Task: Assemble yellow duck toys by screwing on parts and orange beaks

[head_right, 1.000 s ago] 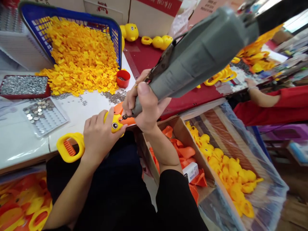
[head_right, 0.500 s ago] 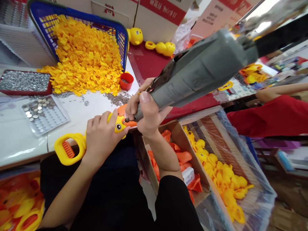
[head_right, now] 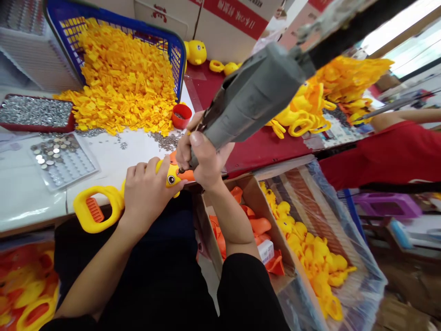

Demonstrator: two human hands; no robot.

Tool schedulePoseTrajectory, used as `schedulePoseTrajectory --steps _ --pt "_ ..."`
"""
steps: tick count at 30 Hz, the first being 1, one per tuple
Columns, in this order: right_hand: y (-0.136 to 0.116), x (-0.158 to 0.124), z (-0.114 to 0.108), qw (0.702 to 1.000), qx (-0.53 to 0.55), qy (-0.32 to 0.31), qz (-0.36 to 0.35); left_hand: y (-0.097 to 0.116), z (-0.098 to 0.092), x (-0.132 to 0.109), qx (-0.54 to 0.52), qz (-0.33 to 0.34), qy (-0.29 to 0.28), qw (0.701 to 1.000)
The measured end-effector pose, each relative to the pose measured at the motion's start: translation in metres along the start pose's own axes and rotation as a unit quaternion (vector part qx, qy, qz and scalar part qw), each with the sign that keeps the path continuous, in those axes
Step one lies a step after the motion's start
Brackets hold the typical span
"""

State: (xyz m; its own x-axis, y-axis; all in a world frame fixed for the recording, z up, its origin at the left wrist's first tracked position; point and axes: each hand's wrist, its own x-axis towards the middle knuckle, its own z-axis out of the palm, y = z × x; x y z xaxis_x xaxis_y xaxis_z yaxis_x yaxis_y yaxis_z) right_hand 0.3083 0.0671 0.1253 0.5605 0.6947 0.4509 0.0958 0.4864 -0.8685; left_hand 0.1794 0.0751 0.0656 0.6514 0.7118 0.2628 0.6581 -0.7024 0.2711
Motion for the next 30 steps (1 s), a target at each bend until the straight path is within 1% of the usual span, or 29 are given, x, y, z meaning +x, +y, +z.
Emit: schedulePoseTrajectory --steps 3,6,11,15,16,18,20,21,22,24,25,27,28,30 --pt "0.007 0.003 -0.006 0.999 -0.031 -0.039 0.022 0.002 0.001 -0.001 -0.011 -0.009 -0.001 1.0" --pt "0.01 0.006 -0.009 0.998 -0.017 -0.057 0.022 0.003 0.001 -0.003 0.014 -0.009 0.01 1.0" --pt "0.004 0.009 -0.007 0.996 0.053 -0.059 -0.027 -0.004 0.004 -0.005 0.026 0.008 0.045 0.999" --pt "-0.011 0.013 -0.009 0.988 0.106 -0.098 -0.058 -0.014 0.016 -0.002 0.004 0.02 0.088 0.996" --pt "-0.015 0.013 -0.01 0.987 0.116 -0.094 -0.056 -0.016 0.019 -0.001 -0.004 0.017 0.105 0.994" --pt "-0.022 0.014 -0.013 0.988 0.131 -0.067 -0.046 -0.019 0.021 -0.001 -0.025 0.007 0.145 0.989" --pt "-0.027 0.014 -0.016 0.99 0.131 -0.03 -0.044 -0.027 0.016 -0.001 -0.071 0.004 0.172 0.982" --pt "-0.028 0.014 -0.017 0.991 0.126 -0.017 -0.048 -0.035 0.011 -0.001 -0.103 0.009 0.17 0.98" --pt "-0.028 0.014 -0.018 0.992 0.117 -0.009 -0.051 -0.045 0.005 0.0 -0.132 0.017 0.156 0.979" --pt "-0.029 0.012 -0.018 0.993 0.103 0.008 -0.051 -0.072 -0.008 0.007 -0.158 0.021 0.101 0.982" --pt "-0.029 0.011 -0.018 0.994 0.098 0.013 -0.045 -0.088 -0.014 0.013 -0.142 0.007 0.071 0.987" --pt "-0.029 0.008 -0.017 0.995 0.097 0.023 -0.028 -0.12 -0.02 0.03 -0.079 -0.04 0.006 0.996" --pt "-0.029 0.007 -0.017 0.995 0.098 0.025 -0.024 -0.133 -0.02 0.04 -0.043 -0.06 -0.023 0.997" --pt "-0.027 0.005 -0.017 0.995 0.095 0.026 -0.024 -0.153 -0.015 0.057 0.007 -0.064 -0.071 0.995"
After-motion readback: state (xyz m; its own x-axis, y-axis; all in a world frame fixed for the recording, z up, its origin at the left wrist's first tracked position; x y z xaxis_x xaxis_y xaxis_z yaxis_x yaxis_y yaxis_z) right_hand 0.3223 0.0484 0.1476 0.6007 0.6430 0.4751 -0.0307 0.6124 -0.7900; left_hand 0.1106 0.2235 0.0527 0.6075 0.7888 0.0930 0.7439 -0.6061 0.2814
